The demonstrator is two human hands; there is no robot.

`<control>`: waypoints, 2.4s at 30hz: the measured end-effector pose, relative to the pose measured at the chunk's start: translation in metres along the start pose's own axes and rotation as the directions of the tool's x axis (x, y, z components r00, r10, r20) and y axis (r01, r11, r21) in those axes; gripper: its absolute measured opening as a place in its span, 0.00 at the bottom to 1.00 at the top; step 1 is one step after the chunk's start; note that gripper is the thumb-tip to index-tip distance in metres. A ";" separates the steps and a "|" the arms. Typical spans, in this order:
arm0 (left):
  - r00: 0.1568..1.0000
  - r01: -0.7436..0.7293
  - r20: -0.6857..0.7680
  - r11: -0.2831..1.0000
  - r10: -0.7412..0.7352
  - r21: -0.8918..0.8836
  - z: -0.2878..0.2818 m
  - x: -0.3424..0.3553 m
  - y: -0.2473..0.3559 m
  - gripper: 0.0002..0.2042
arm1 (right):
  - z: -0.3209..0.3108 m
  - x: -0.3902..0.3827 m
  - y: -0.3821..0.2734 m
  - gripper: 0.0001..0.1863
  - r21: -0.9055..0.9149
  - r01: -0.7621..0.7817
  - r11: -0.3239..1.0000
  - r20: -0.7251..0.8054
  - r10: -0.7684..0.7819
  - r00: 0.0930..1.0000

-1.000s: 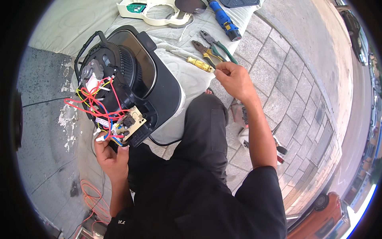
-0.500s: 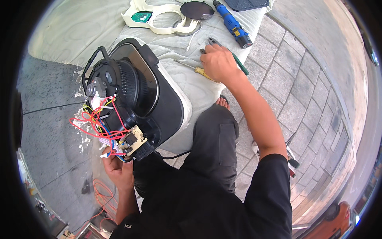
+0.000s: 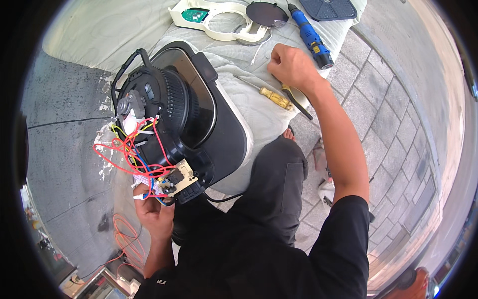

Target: The person is repairing an electronic device by connecting wires to a circuit board. They use pliers to strip wire ends and a screwdriver to tighten connections on the board, working on a portable device placed on their lap.

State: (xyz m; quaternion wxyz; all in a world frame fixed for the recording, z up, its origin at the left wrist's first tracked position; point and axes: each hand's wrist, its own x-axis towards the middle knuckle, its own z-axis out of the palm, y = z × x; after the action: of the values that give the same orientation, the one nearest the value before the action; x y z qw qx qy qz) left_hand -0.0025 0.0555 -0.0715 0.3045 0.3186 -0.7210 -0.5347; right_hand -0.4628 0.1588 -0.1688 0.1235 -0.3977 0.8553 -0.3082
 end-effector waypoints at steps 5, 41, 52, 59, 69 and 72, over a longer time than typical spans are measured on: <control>0.999 0.038 0.008 0.999 -0.038 -0.014 0.001 0.000 0.002 0.23 | 0.000 0.008 -0.001 0.10 0.121 0.079 0.990 0.034 -0.084 0.996; 0.983 -0.183 0.034 0.961 0.180 0.206 0.007 0.015 0.008 0.27 | 0.002 -0.067 -0.030 0.06 0.933 -0.358 -0.038 0.359 0.066 0.931; 0.977 -0.212 0.032 0.959 0.210 0.186 0.006 0.014 0.006 0.26 | -0.007 -0.195 -0.135 0.13 0.943 -0.233 -0.237 0.257 0.074 0.964; 0.971 -0.238 0.022 0.948 0.239 0.210 0.009 0.014 0.003 0.25 | -0.002 -0.198 -0.186 0.10 0.797 0.049 0.602 -0.119 0.077 0.990; 0.958 -0.285 0.023 0.932 0.287 0.223 0.009 0.015 0.003 0.25 | 0.012 -0.185 -0.187 0.20 0.091 0.634 0.768 -0.309 -0.583 0.751; 0.966 -0.250 -0.006 0.944 0.257 0.216 0.010 0.014 0.007 0.25 | 0.018 -0.183 -0.180 0.21 0.040 0.671 0.740 -0.318 -0.627 0.711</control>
State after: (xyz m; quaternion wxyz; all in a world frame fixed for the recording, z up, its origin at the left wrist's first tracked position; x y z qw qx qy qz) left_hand -0.0198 0.0519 -0.0661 0.3468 0.2630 -0.8040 -0.4052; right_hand -0.2262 0.2003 -0.0763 -0.0869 -0.6143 0.6425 -0.4497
